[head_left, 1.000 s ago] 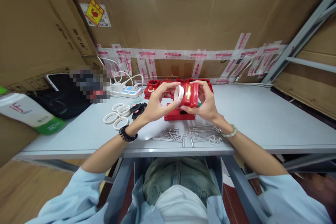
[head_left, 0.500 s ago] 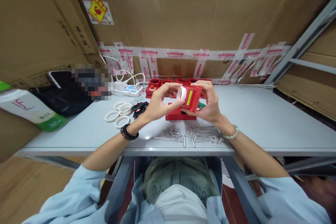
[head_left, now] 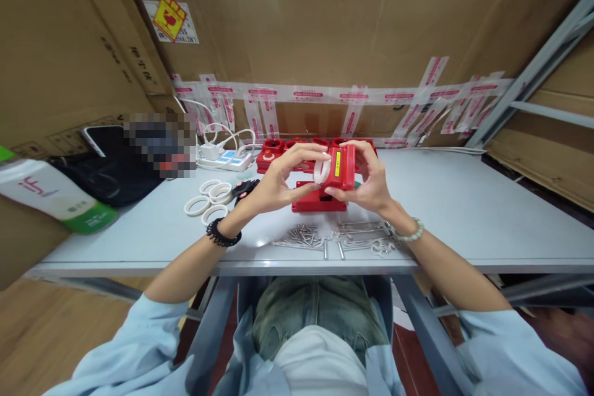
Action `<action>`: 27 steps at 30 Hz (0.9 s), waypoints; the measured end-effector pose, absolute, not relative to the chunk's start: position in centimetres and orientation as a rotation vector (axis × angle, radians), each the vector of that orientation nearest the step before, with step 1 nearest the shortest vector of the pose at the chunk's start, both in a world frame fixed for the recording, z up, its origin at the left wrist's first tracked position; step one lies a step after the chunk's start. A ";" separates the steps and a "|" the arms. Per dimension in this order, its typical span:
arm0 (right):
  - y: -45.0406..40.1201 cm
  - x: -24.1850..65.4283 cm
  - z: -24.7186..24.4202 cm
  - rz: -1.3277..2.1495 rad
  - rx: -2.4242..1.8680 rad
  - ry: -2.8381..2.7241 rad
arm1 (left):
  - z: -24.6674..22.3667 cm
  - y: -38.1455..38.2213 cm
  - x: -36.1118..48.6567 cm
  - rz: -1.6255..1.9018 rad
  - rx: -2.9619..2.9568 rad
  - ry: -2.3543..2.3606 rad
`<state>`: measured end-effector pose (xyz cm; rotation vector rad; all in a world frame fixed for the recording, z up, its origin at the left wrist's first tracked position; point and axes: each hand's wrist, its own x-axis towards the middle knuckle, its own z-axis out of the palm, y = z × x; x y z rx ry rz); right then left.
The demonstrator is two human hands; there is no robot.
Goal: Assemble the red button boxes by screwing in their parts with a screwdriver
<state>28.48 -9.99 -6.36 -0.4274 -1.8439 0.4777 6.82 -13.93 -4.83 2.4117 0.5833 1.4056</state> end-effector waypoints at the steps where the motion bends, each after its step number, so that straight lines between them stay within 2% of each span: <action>1: -10.0 28.4 -6.3 0.495 -0.421 -1.836 | -4.8 -14.0 6.8 1.414 2.415 0.583; 10: -10.3 28.3 -6.3 0.603 -0.449 -1.826 | -5.1 -14.0 7.2 1.454 2.205 0.724; 16: -9.9 28.3 -6.7 0.621 -0.410 -1.854 | -4.9 -13.9 7.1 1.458 2.316 0.569; 22: -10.3 27.9 -6.3 0.675 -0.428 -1.789 | -5.2 -14.1 7.2 1.444 2.284 0.651; 27: -10.4 28.1 -6.3 0.561 -0.434 -1.816 | -5.4 -14.1 7.5 1.514 2.286 0.754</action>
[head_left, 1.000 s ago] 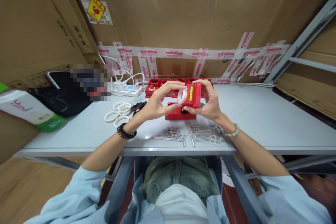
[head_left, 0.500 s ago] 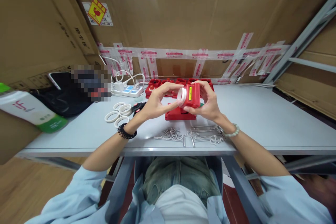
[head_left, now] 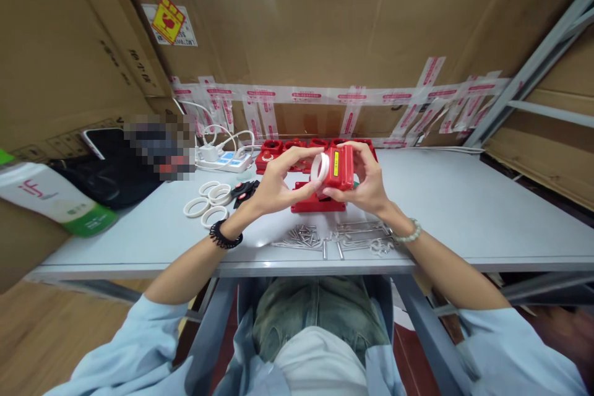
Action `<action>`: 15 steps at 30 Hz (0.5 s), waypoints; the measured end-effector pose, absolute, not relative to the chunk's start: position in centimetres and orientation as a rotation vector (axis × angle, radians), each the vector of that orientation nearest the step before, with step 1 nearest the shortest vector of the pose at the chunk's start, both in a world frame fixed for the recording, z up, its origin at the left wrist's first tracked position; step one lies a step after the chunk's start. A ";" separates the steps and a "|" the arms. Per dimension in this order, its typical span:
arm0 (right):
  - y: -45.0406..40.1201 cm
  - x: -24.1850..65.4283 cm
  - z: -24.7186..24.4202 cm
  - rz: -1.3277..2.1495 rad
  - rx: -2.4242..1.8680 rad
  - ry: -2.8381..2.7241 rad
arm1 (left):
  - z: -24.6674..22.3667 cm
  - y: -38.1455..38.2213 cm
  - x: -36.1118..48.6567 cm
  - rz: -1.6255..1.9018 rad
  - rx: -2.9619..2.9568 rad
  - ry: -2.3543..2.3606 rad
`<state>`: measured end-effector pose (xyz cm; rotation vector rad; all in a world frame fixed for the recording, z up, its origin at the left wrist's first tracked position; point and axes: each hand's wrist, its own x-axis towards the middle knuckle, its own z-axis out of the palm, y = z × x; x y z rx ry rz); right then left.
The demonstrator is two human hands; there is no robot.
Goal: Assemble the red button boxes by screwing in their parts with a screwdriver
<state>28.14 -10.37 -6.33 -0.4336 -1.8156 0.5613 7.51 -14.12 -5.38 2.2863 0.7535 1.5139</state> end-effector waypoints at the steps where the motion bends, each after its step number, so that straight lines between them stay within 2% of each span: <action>1: -10.3 28.2 -6.4 0.487 -0.424 -1.830 | -5.5 -14.1 7.6 1.540 2.259 0.776; 6: -10.1 28.5 -6.5 0.155 -0.319 -1.892 | -5.8 -13.8 7.8 1.562 2.124 0.887; 15: -10.0 28.5 -6.6 0.179 -0.300 -1.894 | -5.7 -13.9 7.9 1.602 2.105 0.861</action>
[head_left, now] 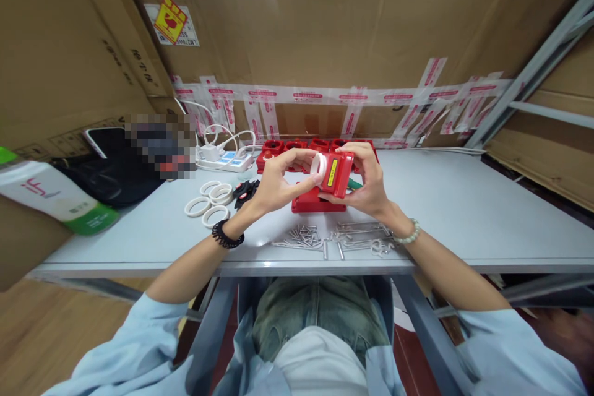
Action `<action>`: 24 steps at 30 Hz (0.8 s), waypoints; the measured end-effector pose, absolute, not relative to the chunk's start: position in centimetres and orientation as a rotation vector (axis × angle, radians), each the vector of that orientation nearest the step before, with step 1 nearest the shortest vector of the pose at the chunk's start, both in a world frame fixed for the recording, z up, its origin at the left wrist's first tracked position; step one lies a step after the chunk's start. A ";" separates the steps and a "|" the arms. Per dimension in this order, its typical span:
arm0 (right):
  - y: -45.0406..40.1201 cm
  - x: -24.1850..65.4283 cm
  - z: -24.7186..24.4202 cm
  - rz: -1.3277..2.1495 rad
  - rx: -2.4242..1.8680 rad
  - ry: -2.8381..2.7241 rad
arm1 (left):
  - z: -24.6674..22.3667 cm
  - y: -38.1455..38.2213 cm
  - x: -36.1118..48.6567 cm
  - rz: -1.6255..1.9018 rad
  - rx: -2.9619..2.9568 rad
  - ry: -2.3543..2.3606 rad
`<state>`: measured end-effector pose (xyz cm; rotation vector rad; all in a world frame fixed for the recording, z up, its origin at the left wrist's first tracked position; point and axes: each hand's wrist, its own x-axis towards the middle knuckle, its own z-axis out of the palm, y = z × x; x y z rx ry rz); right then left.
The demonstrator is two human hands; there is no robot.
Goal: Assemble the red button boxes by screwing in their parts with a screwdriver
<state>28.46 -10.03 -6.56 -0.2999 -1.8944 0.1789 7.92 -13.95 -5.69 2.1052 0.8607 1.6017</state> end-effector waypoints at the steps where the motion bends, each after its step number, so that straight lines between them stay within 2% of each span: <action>1: -10.0 28.5 -6.6 0.172 -0.297 -1.895 | -5.7 -13.9 7.9 1.603 2.109 0.851; 9: -9.4 28.3 -6.8 0.088 -0.232 -1.875 | -5.7 -14.0 7.7 1.591 2.153 0.809; 24: -9.4 28.4 -6.9 0.192 -0.325 -1.852 | -5.1 -14.0 7.2 1.485 2.338 0.631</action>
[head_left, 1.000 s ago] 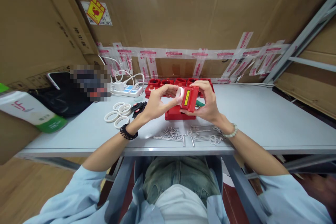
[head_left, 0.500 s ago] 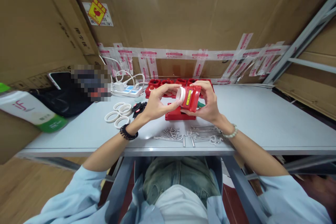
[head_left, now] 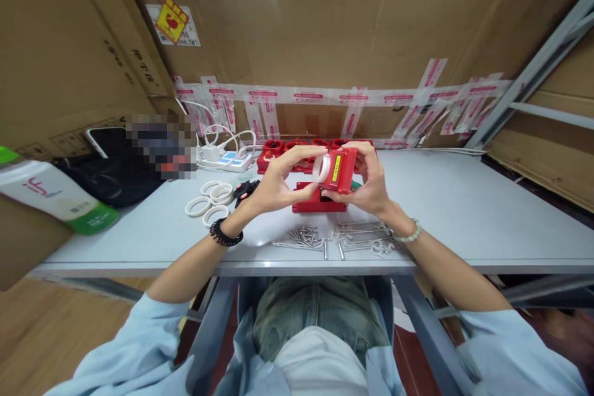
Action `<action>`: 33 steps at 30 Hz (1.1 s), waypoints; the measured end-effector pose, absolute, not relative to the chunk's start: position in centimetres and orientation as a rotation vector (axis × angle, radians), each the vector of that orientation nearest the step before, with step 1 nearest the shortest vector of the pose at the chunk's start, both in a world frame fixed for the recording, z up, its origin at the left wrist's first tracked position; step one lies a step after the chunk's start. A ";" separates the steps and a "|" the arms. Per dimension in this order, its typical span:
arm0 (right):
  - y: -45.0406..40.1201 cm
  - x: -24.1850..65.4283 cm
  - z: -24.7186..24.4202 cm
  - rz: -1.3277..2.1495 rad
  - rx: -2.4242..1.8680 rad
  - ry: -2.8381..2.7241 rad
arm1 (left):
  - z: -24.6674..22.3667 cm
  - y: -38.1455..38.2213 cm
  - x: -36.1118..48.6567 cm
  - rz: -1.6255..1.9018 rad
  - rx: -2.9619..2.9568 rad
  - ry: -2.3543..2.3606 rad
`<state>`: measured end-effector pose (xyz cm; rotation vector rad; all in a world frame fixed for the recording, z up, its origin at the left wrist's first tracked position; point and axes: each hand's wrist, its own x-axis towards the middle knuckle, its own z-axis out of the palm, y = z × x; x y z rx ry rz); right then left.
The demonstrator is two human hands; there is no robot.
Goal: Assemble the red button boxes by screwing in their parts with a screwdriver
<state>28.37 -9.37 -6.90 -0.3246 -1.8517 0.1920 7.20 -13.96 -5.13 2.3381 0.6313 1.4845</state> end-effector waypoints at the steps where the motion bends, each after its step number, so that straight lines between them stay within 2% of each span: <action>1: -9.4 28.4 -6.9 0.208 -0.339 -1.851 | -5.2 -14.0 7.2 1.474 2.331 0.619; 9: -9.6 28.3 -7.0 0.276 -0.330 -1.854 | -5.6 -13.8 7.3 1.475 2.230 0.784; 18: -9.4 28.3 -7.1 0.303 -0.379 -1.830 | -5.0 -14.0 7.3 1.463 2.299 0.586; 33: -9.5 28.1 -7.1 0.293 -0.340 -1.851 | -5.3 -14.0 7.7 1.581 2.184 0.718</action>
